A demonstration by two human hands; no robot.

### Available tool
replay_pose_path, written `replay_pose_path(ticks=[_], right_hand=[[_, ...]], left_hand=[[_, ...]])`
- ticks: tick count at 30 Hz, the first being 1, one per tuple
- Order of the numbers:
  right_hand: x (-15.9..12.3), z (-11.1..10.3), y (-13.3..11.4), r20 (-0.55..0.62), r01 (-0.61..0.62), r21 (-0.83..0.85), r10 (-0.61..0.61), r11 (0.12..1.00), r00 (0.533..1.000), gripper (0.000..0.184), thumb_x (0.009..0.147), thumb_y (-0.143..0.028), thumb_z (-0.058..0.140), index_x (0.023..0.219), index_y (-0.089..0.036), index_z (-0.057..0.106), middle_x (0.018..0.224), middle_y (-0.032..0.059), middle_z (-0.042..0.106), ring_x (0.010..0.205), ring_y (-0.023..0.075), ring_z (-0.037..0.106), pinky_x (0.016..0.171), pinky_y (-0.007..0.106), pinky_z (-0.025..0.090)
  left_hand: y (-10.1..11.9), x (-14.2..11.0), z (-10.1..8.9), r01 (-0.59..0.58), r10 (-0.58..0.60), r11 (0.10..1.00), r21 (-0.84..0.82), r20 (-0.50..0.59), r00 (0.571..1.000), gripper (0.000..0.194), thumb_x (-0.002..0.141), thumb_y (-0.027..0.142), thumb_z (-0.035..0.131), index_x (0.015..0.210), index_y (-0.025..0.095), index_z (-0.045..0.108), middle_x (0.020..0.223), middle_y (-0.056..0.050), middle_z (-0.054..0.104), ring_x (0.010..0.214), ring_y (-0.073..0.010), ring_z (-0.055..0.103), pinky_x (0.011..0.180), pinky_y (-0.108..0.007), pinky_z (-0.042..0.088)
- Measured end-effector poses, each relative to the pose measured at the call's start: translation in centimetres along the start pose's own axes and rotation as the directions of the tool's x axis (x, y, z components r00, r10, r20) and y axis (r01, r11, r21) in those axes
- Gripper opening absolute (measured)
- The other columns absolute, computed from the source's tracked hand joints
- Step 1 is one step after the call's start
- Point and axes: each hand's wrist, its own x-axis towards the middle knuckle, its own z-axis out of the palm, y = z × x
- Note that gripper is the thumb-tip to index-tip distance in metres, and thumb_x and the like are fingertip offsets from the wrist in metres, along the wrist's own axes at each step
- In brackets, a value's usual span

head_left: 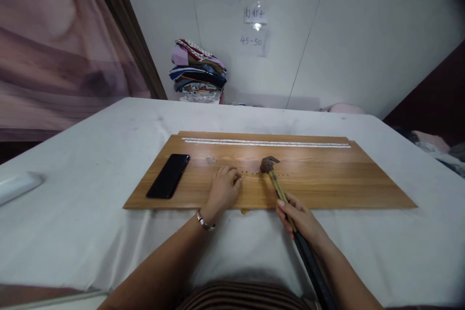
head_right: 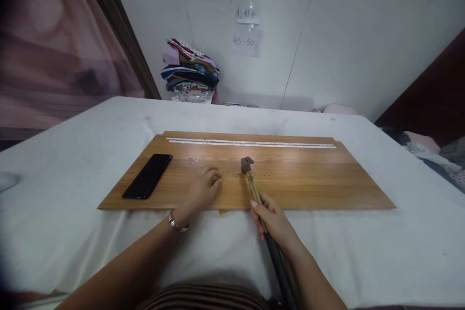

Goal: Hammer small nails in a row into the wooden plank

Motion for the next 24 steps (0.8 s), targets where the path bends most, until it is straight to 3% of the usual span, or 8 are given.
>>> replay_pose_path(ticks=[4, 12, 19, 24], right_hand=[[-0.1, -0.02, -0.07, -0.008, -0.005, 0.014, 0.005, 1.0, 1.0, 0.038, 0.079, -0.053, 0.064, 0.096, -0.021, 0.055, 0.056, -0.0098, 0.048, 0.031, 0.0049, 0.035, 0.027, 0.017, 0.035], [-0.01, -0.05, -0.04, 0.008, -0.002, -0.001, 0.002, 1.0, 1.0, 0.035, 0.08, -0.053, 0.064, 0.086, -0.02, 0.053, 0.055, -0.0095, 0.049, 0.03, 0.0041, 0.035, 0.027, 0.016, 0.035], [-0.17, 0.0, -0.08, -0.004, -0.001, 0.038, 0.001, 0.999, 1.0, 0.037, 0.079, -0.052, 0.065, 0.095, -0.021, 0.053, 0.056, -0.01, 0.048, 0.03, 0.0042, 0.035, 0.026, 0.015, 0.035], [-0.18, 0.02, -0.02, 0.016, -0.002, 0.007, 0.002, 1.0, 1.0, 0.035, 0.08, -0.052, 0.064, 0.079, -0.02, 0.05, 0.055, -0.0094, 0.048, 0.03, 0.0034, 0.036, 0.027, 0.015, 0.035]], left_hand=[[-0.06, 0.0, 0.06, -0.001, 0.001, 1.0, -0.004, -0.001, 1.0, 0.006, 0.084, 0.02, 0.058, 0.087, 0.022, 0.063, 0.108, -0.005, 0.063, 0.109, -0.0227, 0.055, 0.098, -0.041, 0.042], [-0.28, 0.04, 0.29, -0.002, 0.002, 1.0, 0.004, -0.004, 1.0, 0.006, 0.084, 0.019, 0.058, 0.087, 0.022, 0.063, 0.108, -0.005, 0.063, 0.109, -0.0227, 0.054, 0.097, -0.04, 0.042], [-0.13, 0.03, 0.12, -0.001, 0.001, 1.0, 0.007, 0.002, 1.0, 0.006, 0.084, 0.019, 0.059, 0.088, 0.022, 0.063, 0.108, -0.005, 0.063, 0.109, -0.023, 0.054, 0.097, -0.04, 0.042], [-0.21, 0.03, 0.22, 0.0, 0.0, 1.0, -0.001, 0.001, 1.0, 0.007, 0.084, 0.019, 0.058, 0.088, 0.022, 0.063, 0.109, -0.005, 0.063, 0.109, -0.0228, 0.054, 0.097, -0.04, 0.041]])
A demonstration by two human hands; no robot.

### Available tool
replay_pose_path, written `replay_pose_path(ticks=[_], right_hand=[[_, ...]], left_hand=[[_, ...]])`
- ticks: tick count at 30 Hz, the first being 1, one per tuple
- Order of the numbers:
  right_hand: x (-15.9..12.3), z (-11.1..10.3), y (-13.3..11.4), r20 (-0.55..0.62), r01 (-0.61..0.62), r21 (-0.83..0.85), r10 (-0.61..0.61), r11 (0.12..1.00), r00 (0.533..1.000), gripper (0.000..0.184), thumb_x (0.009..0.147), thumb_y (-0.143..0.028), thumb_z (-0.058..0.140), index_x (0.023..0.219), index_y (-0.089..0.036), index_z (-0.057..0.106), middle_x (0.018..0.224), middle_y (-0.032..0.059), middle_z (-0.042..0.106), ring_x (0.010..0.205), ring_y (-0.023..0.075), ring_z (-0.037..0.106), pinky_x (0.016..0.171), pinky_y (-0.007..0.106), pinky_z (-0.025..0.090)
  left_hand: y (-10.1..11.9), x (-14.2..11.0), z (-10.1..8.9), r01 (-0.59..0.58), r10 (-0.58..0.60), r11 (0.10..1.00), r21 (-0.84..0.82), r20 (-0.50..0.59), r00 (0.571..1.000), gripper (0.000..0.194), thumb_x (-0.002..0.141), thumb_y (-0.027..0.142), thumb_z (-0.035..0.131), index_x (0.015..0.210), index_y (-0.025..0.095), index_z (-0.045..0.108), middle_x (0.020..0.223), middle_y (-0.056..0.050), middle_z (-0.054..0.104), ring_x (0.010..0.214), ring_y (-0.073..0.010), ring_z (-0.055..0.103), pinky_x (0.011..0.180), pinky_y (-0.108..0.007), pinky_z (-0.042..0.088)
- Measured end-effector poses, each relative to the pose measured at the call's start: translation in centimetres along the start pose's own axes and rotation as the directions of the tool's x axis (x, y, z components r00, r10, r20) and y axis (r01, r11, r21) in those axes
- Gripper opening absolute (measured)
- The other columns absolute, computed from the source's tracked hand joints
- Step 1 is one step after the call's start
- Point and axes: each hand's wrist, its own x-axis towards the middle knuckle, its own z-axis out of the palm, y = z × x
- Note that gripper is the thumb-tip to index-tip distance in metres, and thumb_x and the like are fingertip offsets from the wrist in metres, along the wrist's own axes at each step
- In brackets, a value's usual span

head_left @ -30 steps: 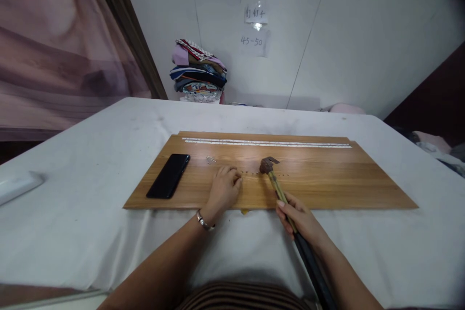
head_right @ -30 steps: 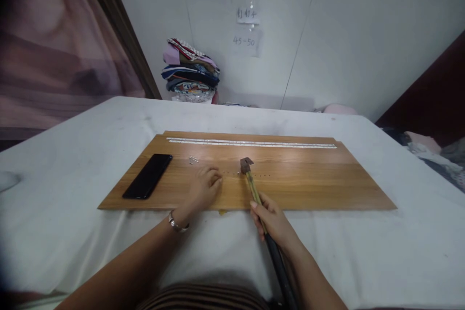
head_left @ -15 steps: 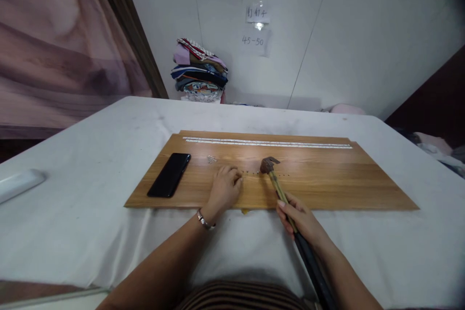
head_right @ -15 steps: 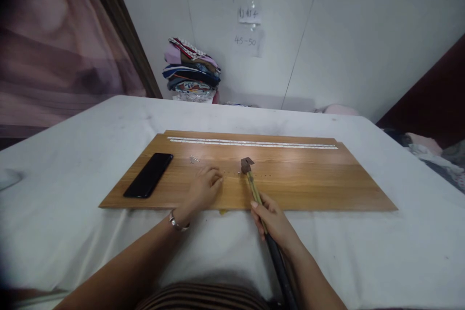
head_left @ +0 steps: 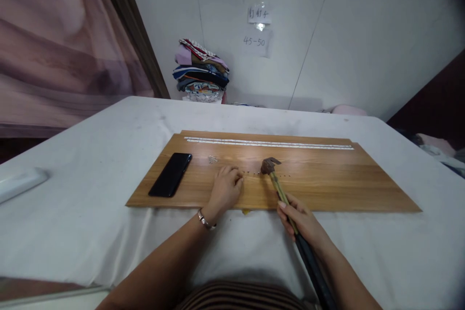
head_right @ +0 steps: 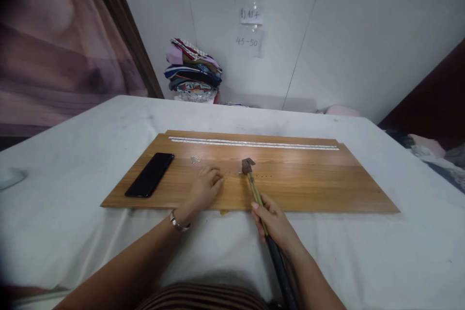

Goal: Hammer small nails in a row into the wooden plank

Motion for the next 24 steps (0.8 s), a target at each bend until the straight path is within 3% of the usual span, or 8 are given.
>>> replay_pose_path(ticks=[24], right_hand=[[0.14, 0.04, -0.14, -0.018, 0.003, 0.018, -0.002, 1.0, 1.0, 0.037, 0.079, -0.053, 0.065, 0.093, -0.02, 0.054, 0.055, -0.0099, 0.048, 0.03, 0.0037, 0.035, 0.026, 0.015, 0.036]], left_hand=[[0.05, -0.07, -0.04, -0.012, 0.012, 1.0, -0.008, -0.014, 1.0, 0.006, 0.084, 0.019, 0.058, 0.087, 0.02, 0.063, 0.107, -0.005, 0.064, 0.107, -0.0225, 0.055, 0.096, -0.039, 0.042]])
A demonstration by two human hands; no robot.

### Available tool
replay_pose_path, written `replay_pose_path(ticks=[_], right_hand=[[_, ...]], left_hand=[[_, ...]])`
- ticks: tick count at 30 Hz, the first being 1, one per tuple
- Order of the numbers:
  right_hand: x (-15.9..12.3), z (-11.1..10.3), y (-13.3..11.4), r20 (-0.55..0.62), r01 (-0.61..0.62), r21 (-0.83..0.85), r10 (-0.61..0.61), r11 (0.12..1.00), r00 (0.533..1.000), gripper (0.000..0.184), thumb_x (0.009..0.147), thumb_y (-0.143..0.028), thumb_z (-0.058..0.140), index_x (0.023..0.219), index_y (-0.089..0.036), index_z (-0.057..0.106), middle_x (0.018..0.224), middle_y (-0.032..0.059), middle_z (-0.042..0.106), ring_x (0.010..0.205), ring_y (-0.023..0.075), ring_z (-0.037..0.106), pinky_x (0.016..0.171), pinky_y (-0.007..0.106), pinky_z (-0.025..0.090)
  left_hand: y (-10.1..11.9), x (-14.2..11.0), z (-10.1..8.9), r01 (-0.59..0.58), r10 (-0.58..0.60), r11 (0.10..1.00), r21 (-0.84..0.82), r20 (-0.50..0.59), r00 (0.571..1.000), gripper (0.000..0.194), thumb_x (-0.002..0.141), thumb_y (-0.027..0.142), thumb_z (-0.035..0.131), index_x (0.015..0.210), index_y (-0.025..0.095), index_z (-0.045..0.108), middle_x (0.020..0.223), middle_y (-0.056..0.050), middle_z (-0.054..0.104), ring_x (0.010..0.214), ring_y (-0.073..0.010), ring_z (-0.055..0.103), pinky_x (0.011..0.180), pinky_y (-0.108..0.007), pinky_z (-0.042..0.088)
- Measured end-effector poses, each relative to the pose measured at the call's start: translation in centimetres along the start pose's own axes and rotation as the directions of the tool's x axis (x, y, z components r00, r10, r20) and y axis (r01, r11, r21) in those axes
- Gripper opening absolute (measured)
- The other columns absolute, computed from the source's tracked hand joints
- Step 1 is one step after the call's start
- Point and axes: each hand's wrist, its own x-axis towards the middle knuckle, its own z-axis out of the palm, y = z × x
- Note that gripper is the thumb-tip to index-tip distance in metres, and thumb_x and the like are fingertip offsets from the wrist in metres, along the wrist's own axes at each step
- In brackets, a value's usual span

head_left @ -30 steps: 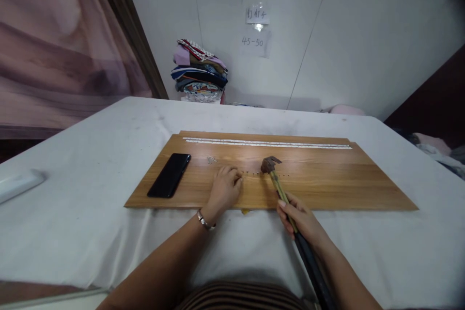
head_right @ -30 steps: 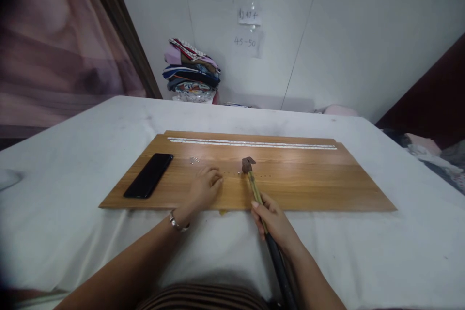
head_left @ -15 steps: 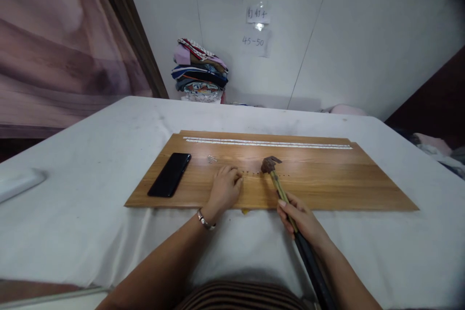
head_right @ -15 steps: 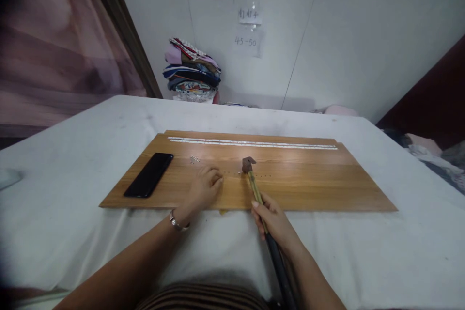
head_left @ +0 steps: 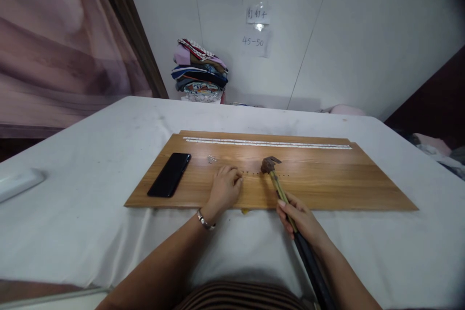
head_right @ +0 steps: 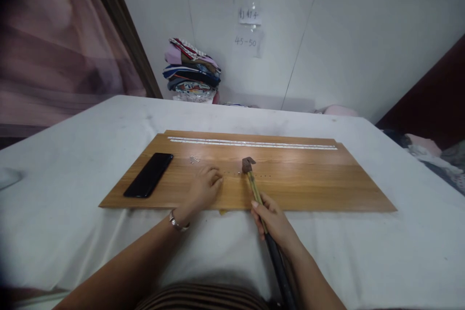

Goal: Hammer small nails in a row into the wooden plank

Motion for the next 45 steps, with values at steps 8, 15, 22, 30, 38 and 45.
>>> replay_pose_path(ticks=[8, 15, 22, 30, 38, 45], right_hand=[[-0.07, -0.06, 0.03, 0.002, -0.016, 0.0, 0.016, 1.0, 1.0, 0.037, 0.079, -0.053, 0.066, 0.092, -0.02, 0.053, 0.055, -0.0101, 0.048, 0.031, 0.004, 0.036, 0.026, 0.015, 0.036], [0.02, 0.03, 0.1, 0.007, 0.006, -0.003, -0.006, 1.0, 1.0, 0.034, 0.08, -0.052, 0.065, 0.084, -0.021, 0.051, 0.055, -0.0098, 0.047, 0.031, 0.0041, 0.036, 0.026, 0.015, 0.036], [-0.09, -0.12, 0.17, 0.014, -0.005, -0.015, 0.006, 1.0, 1.0, 0.036, 0.08, -0.053, 0.064, 0.076, -0.021, 0.05, 0.054, -0.0092, 0.046, 0.031, 0.0041, 0.035, 0.027, 0.016, 0.035], [-0.05, -0.06, 0.1, 0.007, 0.017, -0.003, -0.016, 1.0, 1.0, 0.033, 0.081, -0.051, 0.064, 0.088, -0.021, 0.053, 0.055, -0.0099, 0.047, 0.031, 0.0046, 0.035, 0.027, 0.016, 0.036], [-0.1, -0.03, 0.16, 0.012, 0.008, -0.01, -0.008, 1.0, 1.0, 0.033, 0.081, -0.051, 0.063, 0.08, -0.02, 0.052, 0.055, -0.0094, 0.046, 0.031, 0.0041, 0.035, 0.027, 0.015, 0.036], [-0.04, -0.12, 0.12, 0.005, 0.008, -0.014, -0.008, 1.0, 1.0, 0.034, 0.08, -0.052, 0.064, 0.088, -0.02, 0.053, 0.056, -0.0094, 0.048, 0.031, 0.0043, 0.036, 0.027, 0.016, 0.036]], left_hand=[[0.0, 0.04, 0.01, 0.009, -0.009, 1.0, 0.004, 0.001, 1.0, 0.007, 0.084, 0.019, 0.058, 0.088, 0.021, 0.064, 0.108, -0.005, 0.063, 0.108, -0.0225, 0.054, 0.097, -0.04, 0.041], [-0.02, 0.02, 0.05, 0.016, -0.017, 1.0, 0.014, 0.012, 1.0, 0.006, 0.084, 0.019, 0.058, 0.087, 0.021, 0.063, 0.107, -0.005, 0.063, 0.107, -0.0222, 0.055, 0.097, -0.039, 0.041], [0.28, 0.03, -0.19, 0.026, -0.026, 1.0, 0.011, 0.021, 0.999, 0.007, 0.084, 0.018, 0.058, 0.088, 0.022, 0.063, 0.107, -0.004, 0.063, 0.108, -0.0218, 0.054, 0.097, -0.038, 0.041], [0.17, 0.01, -0.2, 0.013, -0.013, 1.0, 0.01, 0.016, 1.0, 0.006, 0.084, 0.019, 0.058, 0.087, 0.022, 0.063, 0.107, -0.005, 0.063, 0.108, -0.0226, 0.054, 0.097, -0.039, 0.041], [0.3, -0.02, -0.31, 0.019, -0.019, 1.0, 0.001, 0.02, 1.0, 0.007, 0.084, 0.019, 0.058, 0.088, 0.022, 0.063, 0.107, -0.004, 0.064, 0.107, -0.022, 0.055, 0.096, -0.039, 0.041], [0.03, 0.03, -0.08, 0.001, -0.001, 1.0, -0.001, 0.01, 1.0, 0.006, 0.085, 0.019, 0.058, 0.088, 0.021, 0.063, 0.108, -0.005, 0.063, 0.107, -0.0222, 0.054, 0.097, -0.039, 0.041]])
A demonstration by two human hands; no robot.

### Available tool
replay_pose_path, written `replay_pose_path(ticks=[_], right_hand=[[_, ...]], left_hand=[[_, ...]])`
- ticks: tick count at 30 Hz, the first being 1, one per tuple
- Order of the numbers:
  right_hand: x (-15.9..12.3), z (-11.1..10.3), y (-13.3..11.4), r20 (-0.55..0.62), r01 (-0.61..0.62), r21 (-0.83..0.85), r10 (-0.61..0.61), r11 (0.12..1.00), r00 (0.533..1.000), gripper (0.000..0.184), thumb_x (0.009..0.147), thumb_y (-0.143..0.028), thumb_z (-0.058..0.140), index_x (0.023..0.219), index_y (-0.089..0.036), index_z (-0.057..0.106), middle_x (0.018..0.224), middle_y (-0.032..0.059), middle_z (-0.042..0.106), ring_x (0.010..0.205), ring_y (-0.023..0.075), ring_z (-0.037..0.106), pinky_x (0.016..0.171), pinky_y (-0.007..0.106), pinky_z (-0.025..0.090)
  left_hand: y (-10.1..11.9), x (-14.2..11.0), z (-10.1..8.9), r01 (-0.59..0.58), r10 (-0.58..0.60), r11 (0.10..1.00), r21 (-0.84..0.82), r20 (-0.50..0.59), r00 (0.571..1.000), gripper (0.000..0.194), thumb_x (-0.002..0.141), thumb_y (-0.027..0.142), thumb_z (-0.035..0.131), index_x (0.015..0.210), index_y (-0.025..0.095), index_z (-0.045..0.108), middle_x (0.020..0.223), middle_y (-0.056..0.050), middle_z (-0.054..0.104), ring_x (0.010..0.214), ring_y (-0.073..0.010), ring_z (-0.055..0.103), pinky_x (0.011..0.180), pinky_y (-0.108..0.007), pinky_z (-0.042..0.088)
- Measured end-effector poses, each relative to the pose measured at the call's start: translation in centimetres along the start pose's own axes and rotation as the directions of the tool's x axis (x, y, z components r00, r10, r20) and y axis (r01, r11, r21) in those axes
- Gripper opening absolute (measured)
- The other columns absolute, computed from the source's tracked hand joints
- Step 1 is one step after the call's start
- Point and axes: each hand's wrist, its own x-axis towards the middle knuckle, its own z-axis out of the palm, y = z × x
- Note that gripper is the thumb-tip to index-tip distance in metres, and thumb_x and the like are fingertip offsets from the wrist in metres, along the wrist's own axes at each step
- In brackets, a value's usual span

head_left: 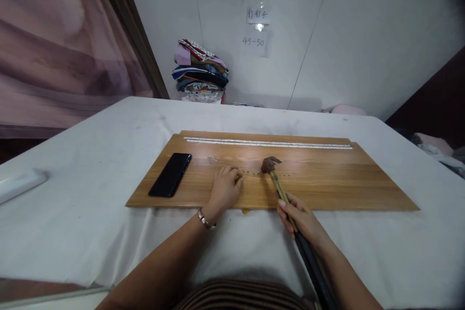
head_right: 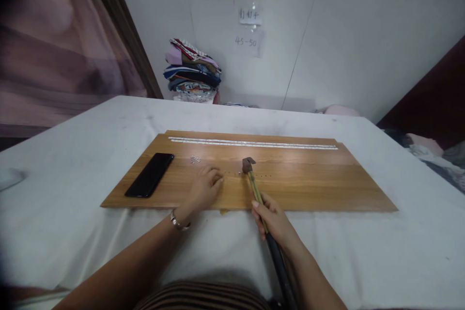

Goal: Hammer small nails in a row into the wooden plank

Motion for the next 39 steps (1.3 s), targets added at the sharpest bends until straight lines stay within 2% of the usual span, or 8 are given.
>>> replay_pose_path(ticks=[18, 39], right_hand=[[0.03, 0.06, 0.02, -0.005, 0.005, 0.021, -0.005, 1.0, 1.0, 0.037, 0.08, -0.052, 0.065, 0.096, -0.02, 0.055, 0.056, -0.0096, 0.048, 0.031, 0.0046, 0.036, 0.027, 0.016, 0.035], [0.05, -0.04, 0.25, 0.011, -0.002, -0.002, 0.002, 1.0, 1.0, 0.036, 0.081, -0.053, 0.063, 0.076, -0.021, 0.048, 0.055, -0.0092, 0.046, 0.031, 0.0041, 0.035, 0.027, 0.016, 0.036]], left_hand=[[-0.07, 0.03, 0.04, 0.004, -0.004, 1.0, 0.007, 0.005, 1.0, 0.007, 0.084, 0.019, 0.057, 0.087, 0.022, 0.062, 0.106, -0.005, 0.063, 0.107, -0.0222, 0.055, 0.097, -0.04, 0.041], [0.44, -0.03, -0.33, 0.027, -0.027, 1.0, 0.011, 0.013, 1.0, 0.007, 0.084, 0.018, 0.059, 0.088, 0.022, 0.062, 0.106, -0.004, 0.063, 0.108, -0.0219, 0.055, 0.096, -0.039, 0.041]])
